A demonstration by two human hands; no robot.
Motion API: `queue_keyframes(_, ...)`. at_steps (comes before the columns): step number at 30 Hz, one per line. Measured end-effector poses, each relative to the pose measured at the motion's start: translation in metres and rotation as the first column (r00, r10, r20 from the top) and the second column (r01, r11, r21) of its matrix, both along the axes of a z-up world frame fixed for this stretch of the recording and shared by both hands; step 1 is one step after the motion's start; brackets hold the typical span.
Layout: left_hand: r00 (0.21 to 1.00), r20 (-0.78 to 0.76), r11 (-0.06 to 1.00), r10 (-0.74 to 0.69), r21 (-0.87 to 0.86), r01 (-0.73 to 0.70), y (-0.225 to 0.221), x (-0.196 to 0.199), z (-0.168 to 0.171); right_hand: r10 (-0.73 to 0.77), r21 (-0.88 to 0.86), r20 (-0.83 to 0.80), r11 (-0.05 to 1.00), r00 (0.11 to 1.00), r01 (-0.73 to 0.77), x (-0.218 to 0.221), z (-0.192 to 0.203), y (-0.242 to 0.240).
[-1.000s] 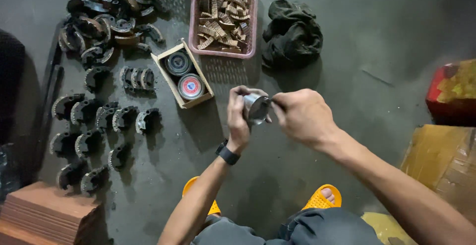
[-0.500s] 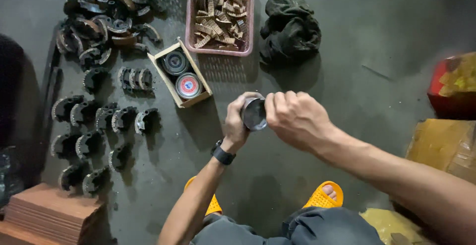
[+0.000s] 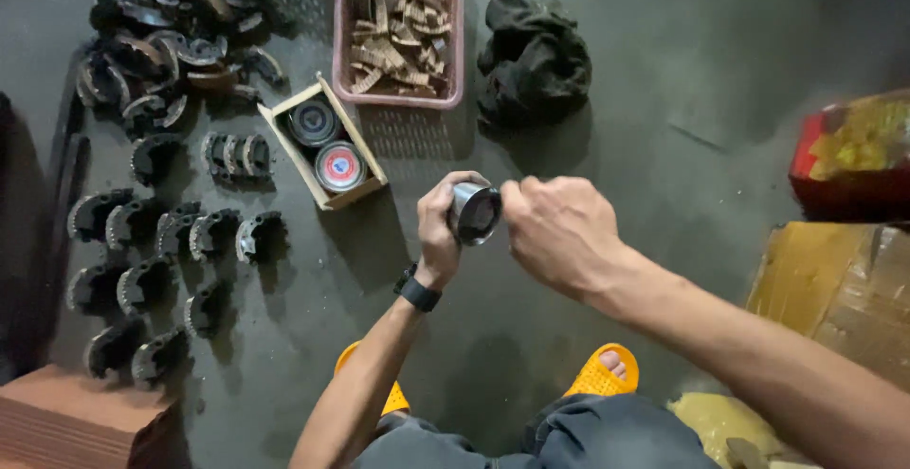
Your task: Preparing and applying grease to motorcycle brake shoe components in a workshop environment.
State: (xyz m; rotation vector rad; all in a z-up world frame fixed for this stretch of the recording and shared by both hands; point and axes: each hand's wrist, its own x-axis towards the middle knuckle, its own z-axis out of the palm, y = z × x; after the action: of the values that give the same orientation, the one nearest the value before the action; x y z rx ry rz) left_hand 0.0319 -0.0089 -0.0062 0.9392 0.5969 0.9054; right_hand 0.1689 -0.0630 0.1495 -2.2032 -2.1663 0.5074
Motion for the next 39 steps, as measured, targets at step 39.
queue_keyframes(39,0.990,0.106,0.974,-0.092,-0.199,0.111,-0.002,0.011,-0.040,0.009,-0.050,0.021,0.999,1.000,-0.008,-0.013,-0.009,0.011)
